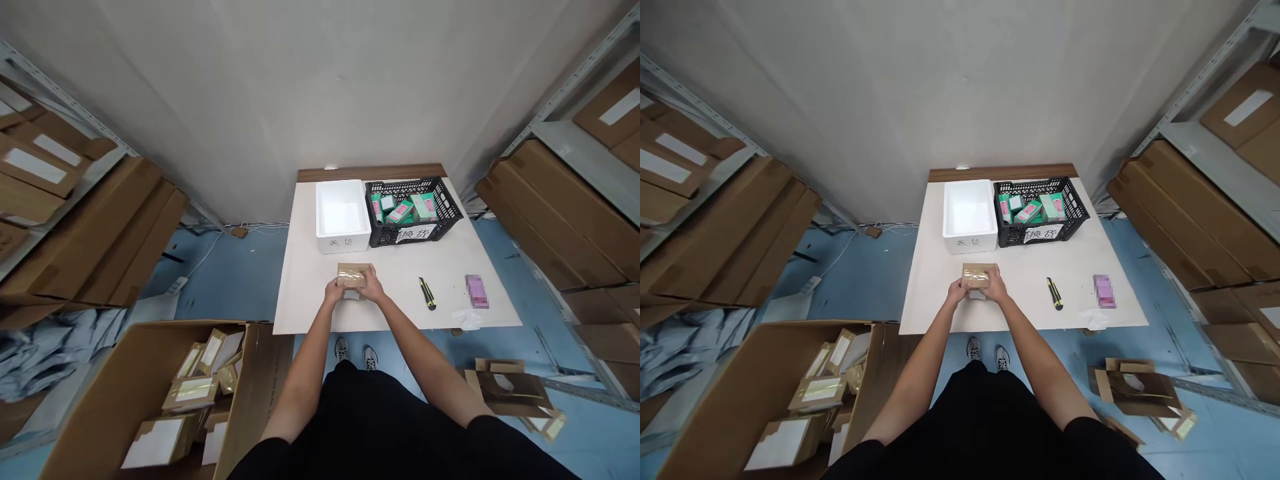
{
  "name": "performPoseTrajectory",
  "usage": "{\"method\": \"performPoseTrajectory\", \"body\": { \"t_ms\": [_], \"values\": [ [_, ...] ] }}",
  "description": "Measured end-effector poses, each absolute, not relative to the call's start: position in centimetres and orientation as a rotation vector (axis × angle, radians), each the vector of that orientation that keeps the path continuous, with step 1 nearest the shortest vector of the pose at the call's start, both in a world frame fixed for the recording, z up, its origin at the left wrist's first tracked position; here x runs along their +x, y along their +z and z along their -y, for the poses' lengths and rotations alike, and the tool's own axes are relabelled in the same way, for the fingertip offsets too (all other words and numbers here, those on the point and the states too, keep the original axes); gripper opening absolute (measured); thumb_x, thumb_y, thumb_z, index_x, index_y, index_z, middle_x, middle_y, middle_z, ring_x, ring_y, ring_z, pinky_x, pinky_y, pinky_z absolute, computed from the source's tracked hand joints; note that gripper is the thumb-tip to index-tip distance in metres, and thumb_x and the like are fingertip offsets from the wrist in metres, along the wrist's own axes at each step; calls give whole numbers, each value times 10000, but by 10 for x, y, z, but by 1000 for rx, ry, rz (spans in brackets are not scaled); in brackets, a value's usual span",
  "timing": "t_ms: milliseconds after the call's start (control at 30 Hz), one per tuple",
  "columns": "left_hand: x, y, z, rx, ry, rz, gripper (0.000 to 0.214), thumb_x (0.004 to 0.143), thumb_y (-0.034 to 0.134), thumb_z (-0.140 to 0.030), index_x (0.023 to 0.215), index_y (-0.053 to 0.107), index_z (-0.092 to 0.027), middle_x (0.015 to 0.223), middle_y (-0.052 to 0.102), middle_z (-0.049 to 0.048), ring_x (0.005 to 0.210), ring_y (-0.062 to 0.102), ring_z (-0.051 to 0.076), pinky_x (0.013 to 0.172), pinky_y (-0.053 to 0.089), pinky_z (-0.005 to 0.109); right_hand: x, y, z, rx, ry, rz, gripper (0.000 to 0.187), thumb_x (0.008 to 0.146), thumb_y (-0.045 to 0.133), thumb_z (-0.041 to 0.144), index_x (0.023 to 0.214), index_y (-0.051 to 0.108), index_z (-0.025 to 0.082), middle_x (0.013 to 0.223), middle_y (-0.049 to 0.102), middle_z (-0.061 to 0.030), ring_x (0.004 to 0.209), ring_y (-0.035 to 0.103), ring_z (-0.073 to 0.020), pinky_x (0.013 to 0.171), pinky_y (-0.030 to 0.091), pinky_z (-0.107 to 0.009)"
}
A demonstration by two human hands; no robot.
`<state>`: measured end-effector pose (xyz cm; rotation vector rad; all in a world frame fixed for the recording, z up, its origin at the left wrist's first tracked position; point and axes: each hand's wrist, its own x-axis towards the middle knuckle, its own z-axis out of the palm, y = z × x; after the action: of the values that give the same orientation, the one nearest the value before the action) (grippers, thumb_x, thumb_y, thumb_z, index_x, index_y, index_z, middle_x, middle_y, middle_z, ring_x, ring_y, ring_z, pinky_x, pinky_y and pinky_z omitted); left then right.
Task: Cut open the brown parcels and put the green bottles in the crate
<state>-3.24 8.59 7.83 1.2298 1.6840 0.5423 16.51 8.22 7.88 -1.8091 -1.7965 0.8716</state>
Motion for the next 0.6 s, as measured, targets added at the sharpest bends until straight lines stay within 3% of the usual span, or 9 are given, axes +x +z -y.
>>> {"method": "performPoseTrajectory", "body": {
  "t_ms": [67, 167, 300, 400, 600],
  "values": [
    [-33, 78, -103, 1248, 562, -1641, 434, 870, 749, -338, 1281, 745, -198, 1085, 830, 60, 982, 768, 228, 910, 615, 354, 173, 84, -90, -1872, 869, 1719, 790, 785, 779, 334, 1522, 507, 250, 1532, 484, -145, 1240, 655, -284, 1014, 568, -407],
    [-28, 80, -131, 1326, 580, -1507, 483, 838, 682, -217, 1319, 729, -206, 1249, 804, 72, 1112, 747, 235, 979, 598, 362, 189, 88, -89, -2001, 792, 1669, 828, 857, 709, 384, 1623, 432, 238, 1404, 577, -139, 1232, 655, -302, 1035, 561, -431],
    [-3, 80, -149, 1451, 557, -1315, 614, 782, 671, -158, 1394, 698, -204, 1424, 730, 85, 1269, 696, 238, 1118, 531, 372, 206, 87, -76, -2030, 698, 1685, 818, 885, 654, 311, 1657, 406, 199, 1542, 533, -167, 1381, 574, -307, 1099, 533, -423],
    [20, 79, -147, 1453, 564, -1284, 681, 813, 662, -177, 1491, 623, -222, 1526, 659, 90, 1329, 665, 233, 1170, 497, 381, 215, 88, -73, -2031, 719, 1697, 854, 907, 596, 264, 1709, 308, 198, 1554, 558, -149, 1368, 593, -282, 1093, 532, -394],
    [35, 85, -148, 1414, 475, -1281, 807, 722, 790, -155, 1493, 565, -234, 1350, 735, 85, 1198, 708, 284, 1075, 563, 403, 230, 108, -109, -2250, 1043, 1774, 875, 941, 624, 281, 1734, 258, 236, 1420, 676, -143, 1222, 690, -304, 1031, 523, -375]
  ]
}}
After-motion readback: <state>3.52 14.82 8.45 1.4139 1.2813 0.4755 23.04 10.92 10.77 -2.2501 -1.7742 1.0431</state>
